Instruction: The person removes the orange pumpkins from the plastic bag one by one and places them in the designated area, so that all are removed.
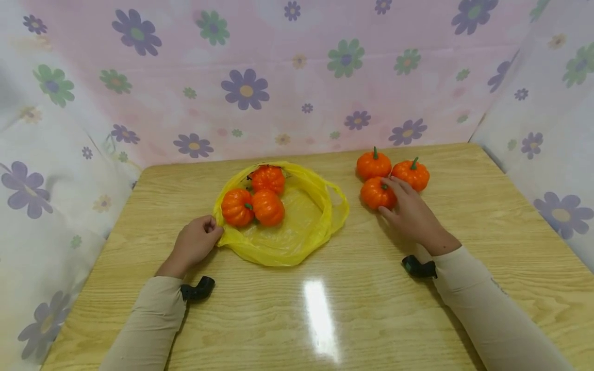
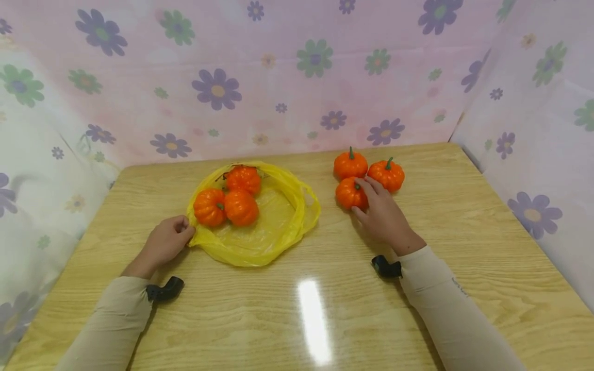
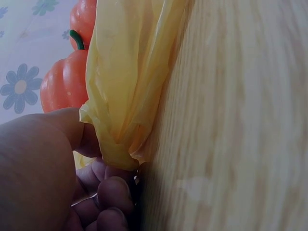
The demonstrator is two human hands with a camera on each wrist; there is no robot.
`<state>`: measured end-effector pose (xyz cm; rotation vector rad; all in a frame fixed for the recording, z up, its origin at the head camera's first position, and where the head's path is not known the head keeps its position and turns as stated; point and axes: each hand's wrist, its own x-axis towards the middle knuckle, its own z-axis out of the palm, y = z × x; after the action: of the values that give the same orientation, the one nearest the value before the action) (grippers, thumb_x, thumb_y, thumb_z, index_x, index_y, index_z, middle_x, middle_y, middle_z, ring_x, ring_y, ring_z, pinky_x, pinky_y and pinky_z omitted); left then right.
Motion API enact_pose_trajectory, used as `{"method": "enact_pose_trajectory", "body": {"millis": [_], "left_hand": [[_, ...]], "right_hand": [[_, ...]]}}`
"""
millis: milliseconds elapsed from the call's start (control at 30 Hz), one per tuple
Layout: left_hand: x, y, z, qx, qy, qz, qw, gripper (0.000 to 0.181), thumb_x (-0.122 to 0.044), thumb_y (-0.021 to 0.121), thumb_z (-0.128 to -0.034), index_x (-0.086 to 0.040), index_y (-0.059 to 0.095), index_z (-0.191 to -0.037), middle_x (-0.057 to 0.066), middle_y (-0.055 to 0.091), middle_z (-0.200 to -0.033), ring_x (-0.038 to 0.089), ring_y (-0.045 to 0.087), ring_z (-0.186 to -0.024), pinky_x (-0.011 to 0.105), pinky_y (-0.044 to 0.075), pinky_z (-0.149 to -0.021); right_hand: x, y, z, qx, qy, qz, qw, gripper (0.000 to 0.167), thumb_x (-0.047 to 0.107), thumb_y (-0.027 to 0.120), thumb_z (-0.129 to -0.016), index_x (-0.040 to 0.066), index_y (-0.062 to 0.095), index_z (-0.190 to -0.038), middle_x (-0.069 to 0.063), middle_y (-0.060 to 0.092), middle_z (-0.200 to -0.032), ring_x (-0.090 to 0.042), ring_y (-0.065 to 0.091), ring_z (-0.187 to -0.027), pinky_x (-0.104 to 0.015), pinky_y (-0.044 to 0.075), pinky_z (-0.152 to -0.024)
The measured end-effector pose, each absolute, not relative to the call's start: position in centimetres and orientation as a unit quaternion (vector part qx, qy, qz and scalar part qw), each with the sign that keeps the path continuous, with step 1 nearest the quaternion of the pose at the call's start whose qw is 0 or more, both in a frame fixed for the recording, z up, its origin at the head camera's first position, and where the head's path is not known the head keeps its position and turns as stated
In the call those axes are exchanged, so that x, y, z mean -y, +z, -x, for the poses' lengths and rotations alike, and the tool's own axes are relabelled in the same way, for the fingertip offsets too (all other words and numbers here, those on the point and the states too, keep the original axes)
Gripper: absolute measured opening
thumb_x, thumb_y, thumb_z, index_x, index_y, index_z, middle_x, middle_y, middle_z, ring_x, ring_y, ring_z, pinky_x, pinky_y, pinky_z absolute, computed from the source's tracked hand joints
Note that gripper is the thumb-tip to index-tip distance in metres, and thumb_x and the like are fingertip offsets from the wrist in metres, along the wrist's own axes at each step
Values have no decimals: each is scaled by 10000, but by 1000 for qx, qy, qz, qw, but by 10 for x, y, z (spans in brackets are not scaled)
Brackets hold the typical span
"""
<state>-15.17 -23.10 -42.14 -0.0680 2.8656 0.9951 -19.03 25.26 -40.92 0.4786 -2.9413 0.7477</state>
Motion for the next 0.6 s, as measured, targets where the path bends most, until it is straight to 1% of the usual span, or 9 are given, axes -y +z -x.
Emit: {"method": "enact_pose_trajectory", "body": {"millis": [167, 300, 400, 600], "left_hand": [[230, -421, 152, -945, 323, 18, 51, 151, -224, 541, -911, -102, 571, -827, 4, 491, -642, 189, 449, -578, 283, 346, -557], [231, -421, 153, -946, 321, 19, 50, 155, -229, 542, -910, -104, 570, -823, 1, 486, -639, 189, 443, -575, 284, 338, -553], [231, -421, 153, -946, 321, 19, 50, 158, -231, 545, -911, -104, 569, -820, -1, 484, -637, 188, 443, -573, 284, 335, -551], [231, -422, 153, -945, 321, 18, 52, 160, -232, 544, -912, -104, 567, -820, 6, 486, -649, 193, 447, -586, 289, 340, -566]], "right_hand": [[-253, -409, 190, 956, 238, -164, 45, 711, 114, 685, -908, -38, 326, -1502, -337, 245, -1561, -548, 291, -1407, -692, 310, -1076], [-252, -408, 189, 956, 238, -160, 54, 751, 123, 686, -906, -17, 288, -1528, -348, 208, -1567, -577, 268, -1401, -716, 312, -1057], [-250, -407, 189, 955, 243, -155, 75, 726, 127, 682, -901, -11, 319, -1515, -349, 241, -1555, -578, 270, -1396, -723, 307, -1057], [-241, -406, 186, 935, 271, -163, 159, 560, 64, 651, -871, -38, 489, -1397, -330, 382, -1485, -535, 341, -1364, -692, 302, -1078]]}}
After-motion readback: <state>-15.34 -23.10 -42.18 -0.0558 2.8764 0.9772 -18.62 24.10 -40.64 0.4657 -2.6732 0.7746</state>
